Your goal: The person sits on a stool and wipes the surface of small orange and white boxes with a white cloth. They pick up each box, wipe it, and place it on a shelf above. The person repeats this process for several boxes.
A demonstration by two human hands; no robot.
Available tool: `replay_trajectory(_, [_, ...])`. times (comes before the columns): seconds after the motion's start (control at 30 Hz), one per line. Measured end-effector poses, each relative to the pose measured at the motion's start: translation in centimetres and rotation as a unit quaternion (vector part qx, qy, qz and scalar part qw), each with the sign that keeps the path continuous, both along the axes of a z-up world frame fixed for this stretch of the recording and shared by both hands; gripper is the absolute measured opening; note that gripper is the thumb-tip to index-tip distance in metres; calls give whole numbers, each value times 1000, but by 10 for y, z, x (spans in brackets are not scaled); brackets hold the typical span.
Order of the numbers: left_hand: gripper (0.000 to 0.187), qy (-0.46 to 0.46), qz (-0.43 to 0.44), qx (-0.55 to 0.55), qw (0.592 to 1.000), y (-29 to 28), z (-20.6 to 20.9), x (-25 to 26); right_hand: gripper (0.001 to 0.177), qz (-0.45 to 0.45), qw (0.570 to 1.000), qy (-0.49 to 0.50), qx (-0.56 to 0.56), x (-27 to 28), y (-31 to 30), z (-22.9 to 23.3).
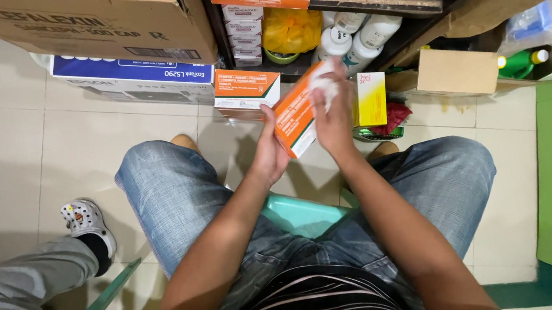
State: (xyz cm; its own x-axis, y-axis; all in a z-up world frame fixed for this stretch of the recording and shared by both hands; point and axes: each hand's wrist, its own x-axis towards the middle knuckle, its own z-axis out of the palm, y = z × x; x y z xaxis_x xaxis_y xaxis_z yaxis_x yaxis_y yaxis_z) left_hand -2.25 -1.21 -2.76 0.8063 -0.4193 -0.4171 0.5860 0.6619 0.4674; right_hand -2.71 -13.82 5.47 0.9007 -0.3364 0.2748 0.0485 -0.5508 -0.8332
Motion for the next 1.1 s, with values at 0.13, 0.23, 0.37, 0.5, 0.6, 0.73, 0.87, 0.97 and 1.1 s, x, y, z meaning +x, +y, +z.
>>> replay_trajectory(0.13, [81, -16, -28, 19, 999, -5, 12, -4, 39, -23, 1000, -7, -19, -8, 4, -9])
replay_trajectory(0.23, [81, -22, -14, 13, 1000, -3, -9, 6, 60, 66, 996, -40, -48, -17, 24, -33])
replay_trajectory(0.37, [82, -57, -9, -10, 998, 4, 26, 2, 60, 187, 975, -15, -116, -27, 37, -20])
replay_trajectory(0.5, [77, -10, 1, 18, 1000, 5, 21, 4, 53, 185, 980, -42, -59, -13, 23, -17])
replay_trajectory(0.6, [81, 1, -21, 34, 999, 3, 16, -3, 46, 113, 990, -75, -29, -2, -4, -31])
replay_trajectory(0.73, [78, -7, -31, 43, 999, 1, 14, -7, 59, -36, 998, 52, 23, 3, -49, -61])
replay_trajectory(0.87, [82, 5, -20, 28, 999, 6, 53, 1, 94, -246, 926, 167, 233, 6, -79, -94])
replay_trajectory(0.97, [96, 76, 10, -25, 997, 9, 90, 5, 76, -288, 826, 89, 477, 2, -80, -88])
replay_trajectory(1.1, [75, -10, -16, 97, 995, 7, 58, 5, 77, -104, 776, 98, 614, 5, -60, -73])
